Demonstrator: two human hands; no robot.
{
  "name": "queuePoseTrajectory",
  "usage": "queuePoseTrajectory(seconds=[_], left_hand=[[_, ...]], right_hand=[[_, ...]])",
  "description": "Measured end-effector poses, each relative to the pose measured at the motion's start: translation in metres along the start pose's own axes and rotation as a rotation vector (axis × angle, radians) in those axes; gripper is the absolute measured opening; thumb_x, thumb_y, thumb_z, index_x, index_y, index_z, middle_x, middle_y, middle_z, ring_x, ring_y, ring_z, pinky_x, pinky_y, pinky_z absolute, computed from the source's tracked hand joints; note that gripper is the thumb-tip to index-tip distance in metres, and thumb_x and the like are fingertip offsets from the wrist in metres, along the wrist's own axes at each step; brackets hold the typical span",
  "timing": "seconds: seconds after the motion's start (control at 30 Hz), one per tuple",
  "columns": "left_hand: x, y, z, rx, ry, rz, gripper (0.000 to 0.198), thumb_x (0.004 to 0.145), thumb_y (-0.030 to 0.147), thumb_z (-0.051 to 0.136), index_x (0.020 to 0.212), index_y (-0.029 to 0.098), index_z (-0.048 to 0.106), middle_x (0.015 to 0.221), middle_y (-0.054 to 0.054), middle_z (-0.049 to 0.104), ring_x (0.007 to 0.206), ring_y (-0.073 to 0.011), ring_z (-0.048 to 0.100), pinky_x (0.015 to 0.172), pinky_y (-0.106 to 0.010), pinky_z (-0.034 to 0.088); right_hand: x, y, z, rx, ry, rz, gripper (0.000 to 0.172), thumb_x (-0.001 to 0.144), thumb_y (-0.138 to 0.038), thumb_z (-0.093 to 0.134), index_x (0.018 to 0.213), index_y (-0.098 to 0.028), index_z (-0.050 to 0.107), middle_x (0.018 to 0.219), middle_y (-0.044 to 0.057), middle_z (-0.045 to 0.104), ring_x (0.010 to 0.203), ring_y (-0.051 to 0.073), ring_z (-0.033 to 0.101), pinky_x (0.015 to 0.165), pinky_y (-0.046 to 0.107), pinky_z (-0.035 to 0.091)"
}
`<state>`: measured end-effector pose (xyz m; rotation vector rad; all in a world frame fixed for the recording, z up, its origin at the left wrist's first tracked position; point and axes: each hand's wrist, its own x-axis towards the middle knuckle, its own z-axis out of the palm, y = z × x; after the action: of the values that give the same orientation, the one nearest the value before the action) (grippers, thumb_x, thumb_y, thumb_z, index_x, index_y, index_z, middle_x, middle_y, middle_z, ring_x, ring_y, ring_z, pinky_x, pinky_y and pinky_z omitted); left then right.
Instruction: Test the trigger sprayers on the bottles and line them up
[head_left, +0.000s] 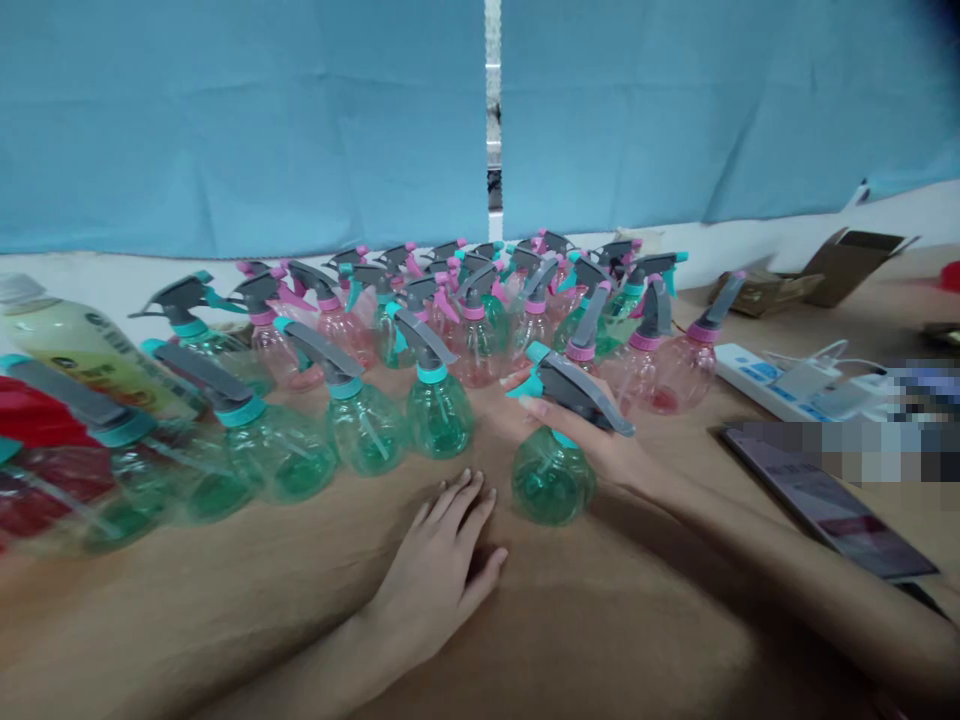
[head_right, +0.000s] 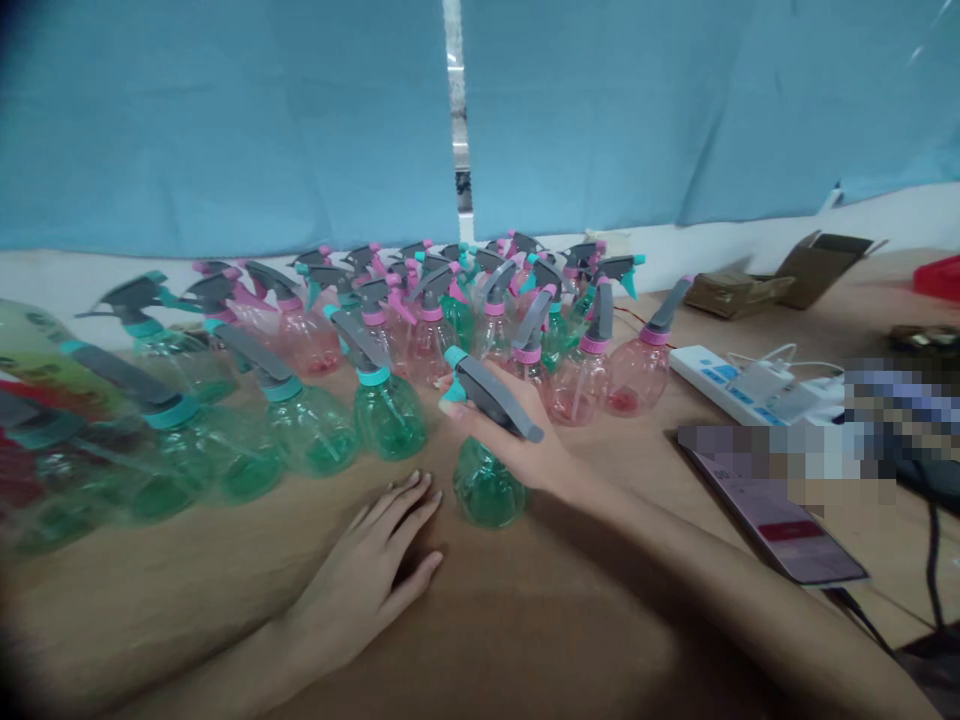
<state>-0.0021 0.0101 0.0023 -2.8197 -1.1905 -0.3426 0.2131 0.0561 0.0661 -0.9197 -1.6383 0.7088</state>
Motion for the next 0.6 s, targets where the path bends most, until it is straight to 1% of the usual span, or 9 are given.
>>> queuePoseTrajectory(seconds=[0.1, 0.2, 0.33, 0.47, 0.6], left_hand=[[0.0001, -0.0002, 0.0004, -0.012, 0.008, -0.003, 0.046, 0.092, 0.034, 0.048, 0.131, 0.01, 0.046, 0.139, -0.016, 0.046, 0.129, -0.0291, 0.039, 0.102, -0.047, 0.038], [-0.0003, -0.0001, -0.0002, -0.026, 0.014, -0.007, 0.045, 0.092, 0.034, 0.047, 0.13, 0.011, 0.046, 0.139, -0.015, 0.046, 0.129, -0.0291, 0.039, 0.101, -0.047, 0.038], [-0.0011, -0.0001, -0.0013, -0.024, 0.008, -0.003, 0.045, 0.092, 0.034, 0.047, 0.131, 0.01, 0.046, 0.14, -0.016, 0.045, 0.13, -0.029, 0.039, 0.101, -0.047, 0.038], [-0.0006, 0.0, -0.0015, -0.008, 0.003, -0.001, 0.046, 0.092, 0.033, 0.048, 0.131, 0.009, 0.046, 0.14, -0.016, 0.045, 0.13, -0.029, 0.039, 0.101, -0.047, 0.038], [0.0001, 0.0006, -0.0019, 0.011, -0.002, 0.008, 0.046, 0.092, 0.034, 0.048, 0.13, 0.009, 0.047, 0.138, -0.016, 0.046, 0.128, -0.0294, 0.04, 0.101, -0.047, 0.039]], right_hand=[[0.0, -0.0006, 0.0002, -0.029, 0.029, -0.003, 0.021, 0.082, -0.041, 0.061, 0.096, -0.027, 0.063, 0.066, -0.003, 0.05, 0.059, 0.013, 0.047, 0.054, 0.026, 0.039], [0.001, -0.0016, 0.0, -0.026, 0.033, -0.014, 0.017, 0.082, -0.041, 0.06, 0.09, -0.026, 0.062, 0.067, -0.003, 0.051, 0.06, 0.013, 0.047, 0.055, 0.026, 0.039], [0.003, -0.0024, -0.0008, -0.035, 0.009, -0.046, 0.016, 0.082, -0.039, 0.06, 0.079, -0.024, 0.058, 0.066, -0.004, 0.048, 0.059, 0.012, 0.044, 0.055, 0.026, 0.037], [0.0035, -0.0003, 0.0001, -0.025, 0.0, 0.006, 0.015, 0.083, -0.037, 0.06, 0.08, -0.022, 0.057, 0.067, -0.004, 0.049, 0.06, 0.011, 0.044, 0.056, 0.026, 0.036], [0.0027, 0.0016, 0.0013, -0.018, 0.008, -0.004, 0.019, 0.084, -0.038, 0.059, 0.075, -0.022, 0.054, 0.065, -0.004, 0.049, 0.059, 0.012, 0.044, 0.054, 0.026, 0.036]])
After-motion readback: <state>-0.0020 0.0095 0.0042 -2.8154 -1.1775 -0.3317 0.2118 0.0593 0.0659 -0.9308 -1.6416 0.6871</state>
